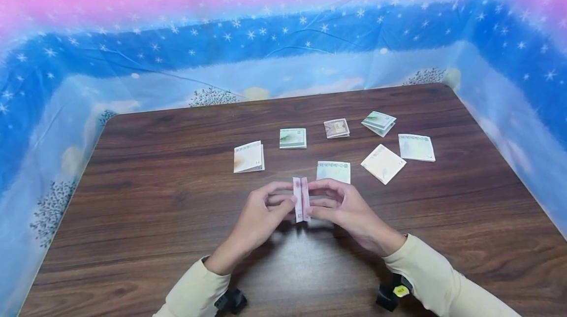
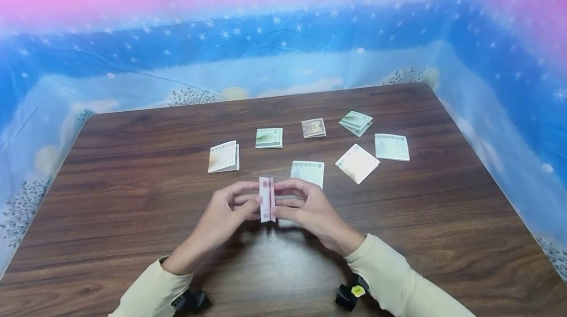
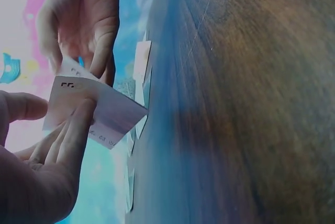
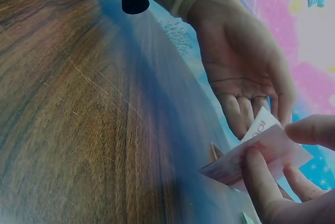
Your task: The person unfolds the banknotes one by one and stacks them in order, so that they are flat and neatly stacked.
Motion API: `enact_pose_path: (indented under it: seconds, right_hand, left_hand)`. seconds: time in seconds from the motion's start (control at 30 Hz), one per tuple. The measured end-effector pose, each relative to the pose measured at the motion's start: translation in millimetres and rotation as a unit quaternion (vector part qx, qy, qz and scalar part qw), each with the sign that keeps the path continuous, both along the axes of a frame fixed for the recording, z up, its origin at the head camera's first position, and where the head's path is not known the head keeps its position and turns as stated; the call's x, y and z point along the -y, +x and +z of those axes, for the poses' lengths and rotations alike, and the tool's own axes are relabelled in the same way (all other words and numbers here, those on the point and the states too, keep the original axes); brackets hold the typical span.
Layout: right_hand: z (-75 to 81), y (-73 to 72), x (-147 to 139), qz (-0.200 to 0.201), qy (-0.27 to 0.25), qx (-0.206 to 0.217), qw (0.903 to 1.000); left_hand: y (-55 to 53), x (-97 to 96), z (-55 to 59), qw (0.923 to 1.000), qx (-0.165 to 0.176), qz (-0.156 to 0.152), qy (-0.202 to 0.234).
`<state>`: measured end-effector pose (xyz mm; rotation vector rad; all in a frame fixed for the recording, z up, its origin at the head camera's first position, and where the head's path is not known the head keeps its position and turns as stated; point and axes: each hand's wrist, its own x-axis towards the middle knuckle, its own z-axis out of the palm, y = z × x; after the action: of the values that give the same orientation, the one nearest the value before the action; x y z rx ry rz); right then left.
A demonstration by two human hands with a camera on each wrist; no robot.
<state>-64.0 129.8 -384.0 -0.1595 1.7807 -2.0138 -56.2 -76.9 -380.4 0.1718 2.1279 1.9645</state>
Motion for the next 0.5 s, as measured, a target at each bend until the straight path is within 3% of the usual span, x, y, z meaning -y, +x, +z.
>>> enact_pose_path:
  seconds: [0.2, 0.5]
  right_hand:
    - [1.5, 0.8, -5.6, -0.006, 0.011, -0.010, 0.9999]
    - [3.7, 1.0, -10.2, -0.030, 0.048, -0.016, 0.9983]
  left_hand:
    - [2.0, 3.9, 2.8, 0.9985, -0.016, 0.034, -0.039]
    - [2.9, 10.1, 4.3, 0.9967, -0.018, 0.064, -0.047]
